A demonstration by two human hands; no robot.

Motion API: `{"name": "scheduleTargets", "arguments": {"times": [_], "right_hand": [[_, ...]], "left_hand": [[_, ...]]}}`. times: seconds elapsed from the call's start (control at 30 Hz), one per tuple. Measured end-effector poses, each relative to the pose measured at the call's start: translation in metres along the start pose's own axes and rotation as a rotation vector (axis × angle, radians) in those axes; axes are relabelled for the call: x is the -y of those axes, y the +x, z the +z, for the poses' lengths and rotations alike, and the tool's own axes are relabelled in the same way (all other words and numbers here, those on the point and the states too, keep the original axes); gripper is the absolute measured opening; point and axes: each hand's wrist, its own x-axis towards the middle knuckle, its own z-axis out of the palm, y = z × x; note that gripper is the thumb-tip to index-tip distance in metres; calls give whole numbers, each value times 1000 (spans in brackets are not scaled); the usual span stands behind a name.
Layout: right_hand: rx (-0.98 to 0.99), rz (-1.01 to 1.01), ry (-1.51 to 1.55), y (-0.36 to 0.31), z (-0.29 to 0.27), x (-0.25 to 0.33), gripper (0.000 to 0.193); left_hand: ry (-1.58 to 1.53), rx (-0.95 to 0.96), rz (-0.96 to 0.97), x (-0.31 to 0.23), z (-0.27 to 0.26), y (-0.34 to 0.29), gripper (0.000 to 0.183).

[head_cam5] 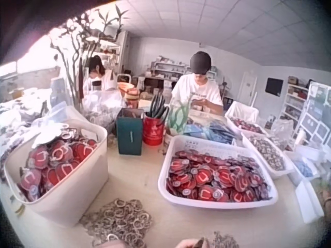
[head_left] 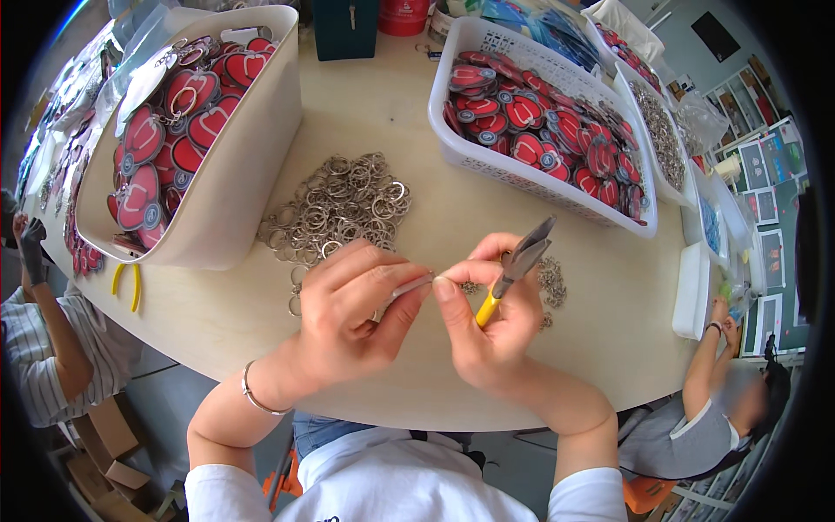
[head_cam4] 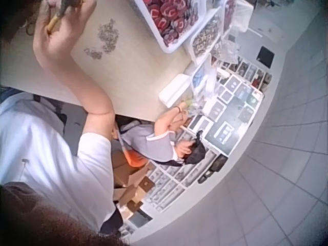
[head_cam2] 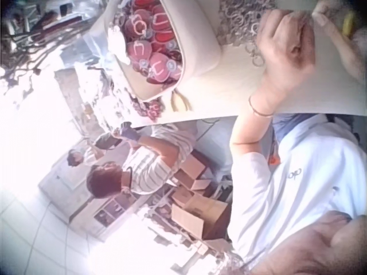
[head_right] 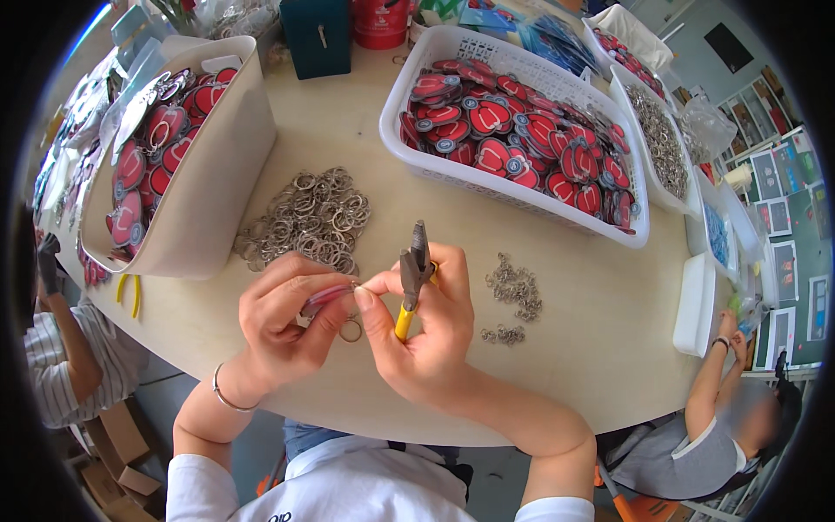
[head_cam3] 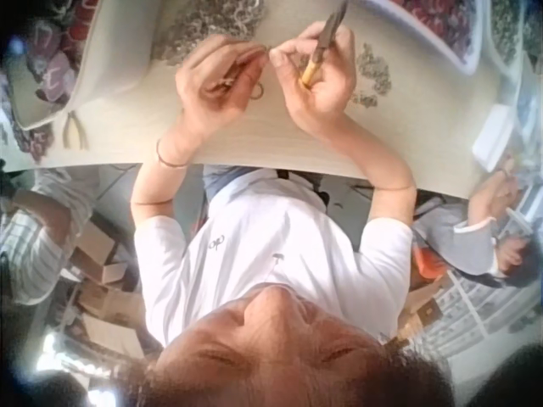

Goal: The person uses pliers to attach split rings and key rings to heart-shaped keychain tags. They repeatedly open and close split rings, connect them to the tags, and place finished keychains into a container. The workspace includes bins of tags, piles of rings, and tools on a table.

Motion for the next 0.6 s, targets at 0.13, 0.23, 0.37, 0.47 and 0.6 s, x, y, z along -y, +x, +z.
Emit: {"name": "scheduleTargets", "arguments": {"times": [0.13, 0.23, 0.37, 0.47, 0.6], "right_hand": [[31, 99, 48, 5, 3, 0, 12], [234, 121, -39, -4, 3, -6, 14], [528, 12, -153, -29, 1, -12, 17], [622, -101, -244, -32, 3, -17, 20], [643, -156, -260, -33, 0, -25, 20]], "left_hand": [[10, 10, -98, -4, -11, 4, 14], [67, -112, -102, 3, -23, 7, 12], [26, -187, -233, 16, -33, 5, 7], [-34, -166, -314, 12, -34, 4, 6], [-20, -168, -185, 16, -29, 2, 8]]}}
